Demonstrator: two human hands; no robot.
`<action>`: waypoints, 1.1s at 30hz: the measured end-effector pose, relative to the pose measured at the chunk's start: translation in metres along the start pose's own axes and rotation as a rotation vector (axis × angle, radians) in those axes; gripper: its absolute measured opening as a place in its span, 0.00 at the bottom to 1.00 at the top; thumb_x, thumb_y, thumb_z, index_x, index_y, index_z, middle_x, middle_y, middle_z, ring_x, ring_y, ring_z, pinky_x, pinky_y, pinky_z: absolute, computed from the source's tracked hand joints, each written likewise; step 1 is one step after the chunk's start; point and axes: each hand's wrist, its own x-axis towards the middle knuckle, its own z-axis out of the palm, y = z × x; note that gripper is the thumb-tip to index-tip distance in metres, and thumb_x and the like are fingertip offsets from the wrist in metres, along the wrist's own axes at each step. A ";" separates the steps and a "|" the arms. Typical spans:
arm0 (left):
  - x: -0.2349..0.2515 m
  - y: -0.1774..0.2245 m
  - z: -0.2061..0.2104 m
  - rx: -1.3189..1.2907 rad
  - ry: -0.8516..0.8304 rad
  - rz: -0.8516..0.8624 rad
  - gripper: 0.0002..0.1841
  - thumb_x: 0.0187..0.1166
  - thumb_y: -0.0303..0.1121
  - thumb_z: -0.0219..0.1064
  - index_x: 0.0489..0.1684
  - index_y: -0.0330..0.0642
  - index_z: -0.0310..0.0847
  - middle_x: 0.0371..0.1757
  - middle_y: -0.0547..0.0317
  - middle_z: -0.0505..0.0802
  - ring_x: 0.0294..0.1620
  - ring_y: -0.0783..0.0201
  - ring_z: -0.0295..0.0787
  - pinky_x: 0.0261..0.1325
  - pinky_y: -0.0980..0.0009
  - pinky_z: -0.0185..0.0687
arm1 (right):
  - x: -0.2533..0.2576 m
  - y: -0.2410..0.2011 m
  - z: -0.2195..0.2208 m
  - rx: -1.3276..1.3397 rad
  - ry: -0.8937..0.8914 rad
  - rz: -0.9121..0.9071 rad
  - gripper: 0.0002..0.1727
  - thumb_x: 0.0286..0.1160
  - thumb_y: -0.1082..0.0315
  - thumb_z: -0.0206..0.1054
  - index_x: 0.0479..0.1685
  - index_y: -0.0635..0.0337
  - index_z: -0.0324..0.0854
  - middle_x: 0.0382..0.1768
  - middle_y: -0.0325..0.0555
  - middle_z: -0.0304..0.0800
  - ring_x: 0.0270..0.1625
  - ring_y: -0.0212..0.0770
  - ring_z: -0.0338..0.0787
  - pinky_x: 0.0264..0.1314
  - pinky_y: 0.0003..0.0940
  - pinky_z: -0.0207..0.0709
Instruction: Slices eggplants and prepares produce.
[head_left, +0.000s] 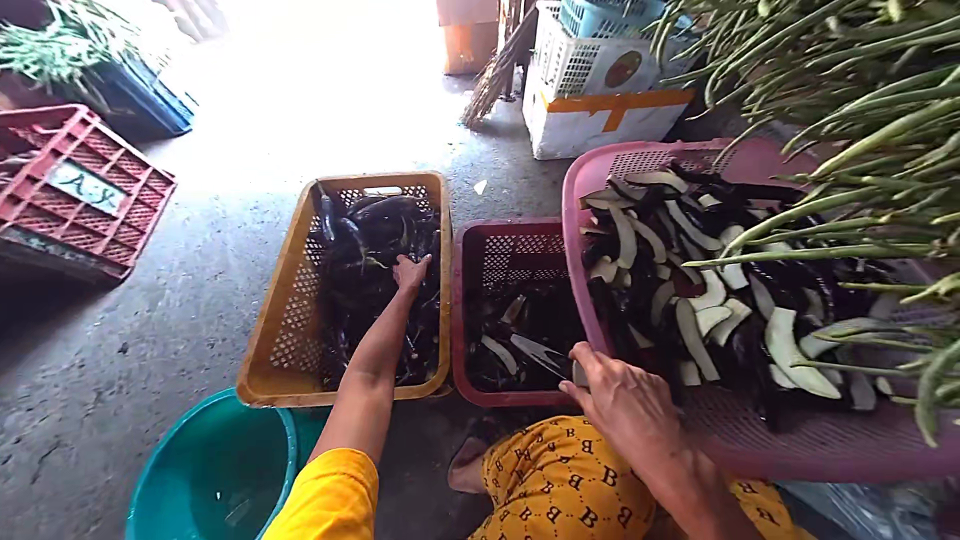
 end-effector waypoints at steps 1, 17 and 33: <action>-0.001 0.004 0.002 0.033 0.008 0.005 0.44 0.78 0.53 0.72 0.82 0.24 0.61 0.76 0.20 0.76 0.79 0.28 0.71 0.80 0.36 0.66 | 0.000 0.000 0.001 0.001 0.024 -0.013 0.21 0.76 0.62 0.74 0.62 0.66 0.84 0.43 0.65 0.93 0.44 0.68 0.94 0.43 0.61 0.81; -0.050 -0.011 -0.053 0.196 -0.436 -0.050 0.23 0.82 0.37 0.71 0.62 0.21 0.78 0.57 0.36 0.90 0.51 0.57 0.92 0.61 0.62 0.86 | -0.006 0.005 0.007 -0.006 0.226 -0.137 0.20 0.65 0.63 0.81 0.52 0.67 0.88 0.32 0.61 0.92 0.31 0.63 0.93 0.29 0.54 0.80; -0.060 -0.034 -0.030 0.580 -0.322 0.219 0.26 0.85 0.41 0.66 0.71 0.27 0.75 0.66 0.25 0.85 0.71 0.29 0.80 0.72 0.32 0.71 | 0.015 -0.016 -0.007 0.042 -0.297 0.038 0.24 0.85 0.65 0.64 0.78 0.63 0.72 0.63 0.65 0.88 0.66 0.64 0.88 0.66 0.60 0.75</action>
